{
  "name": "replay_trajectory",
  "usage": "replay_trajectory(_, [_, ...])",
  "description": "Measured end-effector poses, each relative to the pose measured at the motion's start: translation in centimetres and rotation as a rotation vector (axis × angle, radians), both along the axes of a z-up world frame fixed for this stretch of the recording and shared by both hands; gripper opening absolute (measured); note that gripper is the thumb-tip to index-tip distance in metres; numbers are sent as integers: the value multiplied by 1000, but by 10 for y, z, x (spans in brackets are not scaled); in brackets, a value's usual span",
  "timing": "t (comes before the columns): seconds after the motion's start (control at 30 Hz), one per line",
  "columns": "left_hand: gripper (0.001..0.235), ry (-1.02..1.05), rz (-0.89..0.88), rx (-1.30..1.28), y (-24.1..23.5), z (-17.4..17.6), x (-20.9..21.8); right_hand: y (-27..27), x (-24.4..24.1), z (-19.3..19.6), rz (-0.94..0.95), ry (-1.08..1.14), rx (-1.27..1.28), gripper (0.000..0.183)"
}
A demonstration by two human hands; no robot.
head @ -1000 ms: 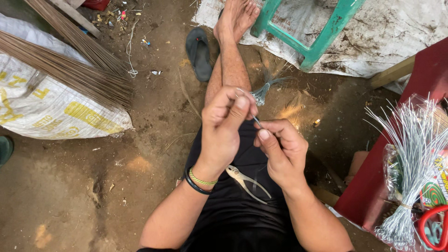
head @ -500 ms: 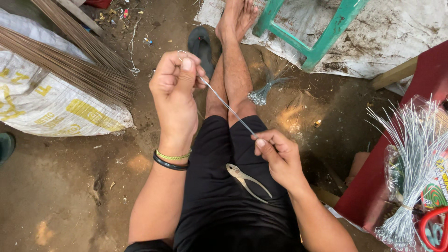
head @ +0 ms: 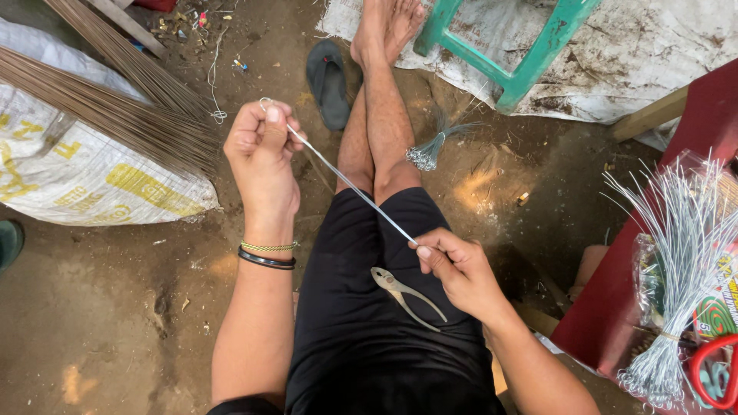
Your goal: The person sits on the ground and uses pliers and scissors to cut, bend, and twist thin metal wires into looped shapes. They repeatedly cut wire segments, form loops with their fingers, and tighten them with pliers.
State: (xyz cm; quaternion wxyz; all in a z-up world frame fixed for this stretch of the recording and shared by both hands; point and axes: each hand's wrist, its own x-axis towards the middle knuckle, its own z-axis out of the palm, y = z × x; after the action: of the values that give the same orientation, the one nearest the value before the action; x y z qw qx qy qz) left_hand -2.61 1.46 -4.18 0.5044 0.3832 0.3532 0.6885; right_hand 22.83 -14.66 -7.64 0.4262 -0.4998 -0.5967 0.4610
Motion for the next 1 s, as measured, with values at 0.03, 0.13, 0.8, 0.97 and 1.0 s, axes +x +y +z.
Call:
replay_trajectory(0.03, [12, -10, 7, -6, 1, -3, -3, 0, 1, -1, 4, -2, -8, 14])
replay_trajectory(0.13, [12, -13, 34, -45, -1, -12, -11, -4, 2, -6, 7, -19, -50, 14])
replay_trajectory(0.8, [25, 825, 328, -301, -34, -105, -65, 19, 24, -29, 131, -566, -37, 8])
replay_trajectory(0.97, [31, 1404, 160, 94, -63, -68, -6, 38, 24, -38, 195, -806, 53, 6])
replay_trajectory(1.0, [26, 1364, -32, 193, -67, -62, 12, 41, 22, -36, 212, -828, 58, 7])
